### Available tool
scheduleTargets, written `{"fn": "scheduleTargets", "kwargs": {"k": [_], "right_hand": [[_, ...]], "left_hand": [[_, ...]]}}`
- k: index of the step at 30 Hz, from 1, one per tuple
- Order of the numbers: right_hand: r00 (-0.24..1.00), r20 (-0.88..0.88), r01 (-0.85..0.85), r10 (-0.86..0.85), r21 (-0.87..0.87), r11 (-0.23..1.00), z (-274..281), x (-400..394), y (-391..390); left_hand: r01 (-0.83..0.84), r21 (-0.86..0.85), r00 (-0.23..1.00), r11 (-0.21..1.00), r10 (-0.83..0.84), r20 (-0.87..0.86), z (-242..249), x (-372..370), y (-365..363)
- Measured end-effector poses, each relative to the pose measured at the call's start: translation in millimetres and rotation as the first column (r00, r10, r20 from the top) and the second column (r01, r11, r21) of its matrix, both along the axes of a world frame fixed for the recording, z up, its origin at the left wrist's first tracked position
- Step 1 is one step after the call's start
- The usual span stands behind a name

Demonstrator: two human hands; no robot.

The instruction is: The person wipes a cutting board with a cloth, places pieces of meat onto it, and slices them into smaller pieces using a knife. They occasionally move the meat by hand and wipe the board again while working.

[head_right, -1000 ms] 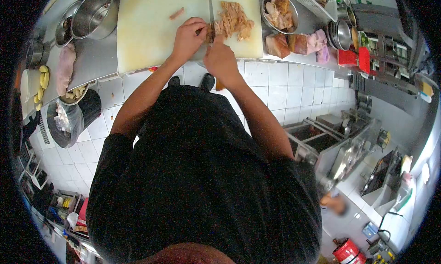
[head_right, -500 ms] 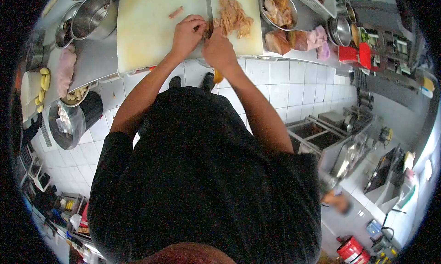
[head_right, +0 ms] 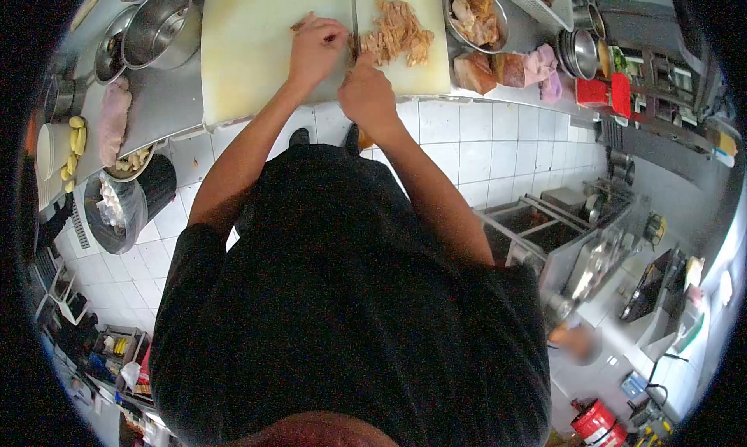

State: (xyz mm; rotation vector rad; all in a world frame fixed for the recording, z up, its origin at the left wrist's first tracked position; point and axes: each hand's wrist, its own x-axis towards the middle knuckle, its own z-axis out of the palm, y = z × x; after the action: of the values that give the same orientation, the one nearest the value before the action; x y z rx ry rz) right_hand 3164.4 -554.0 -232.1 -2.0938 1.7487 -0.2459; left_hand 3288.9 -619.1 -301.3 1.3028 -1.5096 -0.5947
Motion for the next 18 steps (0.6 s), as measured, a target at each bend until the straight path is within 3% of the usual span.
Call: {"fn": "scheduleTargets", "kwargs": {"k": [2, 5, 7, 11, 14, 18], "right_hand": [[0.995, 0.072, 0.067, -0.075, 0.102, 0.992, -12.8, -2.2, -14.1], [0.976, 0.168, 0.096, -0.135, 0.223, 0.97, -5.4, -11.2, -29.8], [0.958, 0.201, 0.116, -0.204, 0.378, 0.918, 31.6, -7.9, -30.8], [0.94, 0.267, 0.108, -0.211, 0.354, 0.929, 44.2, -11.7, -31.9], [0.946, 0.217, 0.147, -0.24, 0.374, 0.916, 52.8, -5.4, -26.6], [0.968, 0.151, 0.163, -0.203, 0.239, 0.957, 10.4, 6.7, -19.4]], "left_hand": [[0.064, 0.09, 0.995, 0.994, -0.07, 0.065, -3.2, -4.5, -0.1], [0.098, 0.092, 0.991, 0.991, -0.106, 0.086, -2.0, -3.2, -1.9], [0.12, 0.065, 0.986, 0.991, -0.126, 0.108, -5.6, -1.9, -2.9], [0.147, 0.079, 0.984, 0.986, -0.154, 0.087, 2.8, 6.3, -1.1], [0.06, -0.091, 0.987, 0.994, -0.046, 0.153, 2.0, 17.6, -1.7], [0.034, -0.048, 0.999, 0.998, -0.034, -0.004, 15.7, 28.3, 3.4]]}}
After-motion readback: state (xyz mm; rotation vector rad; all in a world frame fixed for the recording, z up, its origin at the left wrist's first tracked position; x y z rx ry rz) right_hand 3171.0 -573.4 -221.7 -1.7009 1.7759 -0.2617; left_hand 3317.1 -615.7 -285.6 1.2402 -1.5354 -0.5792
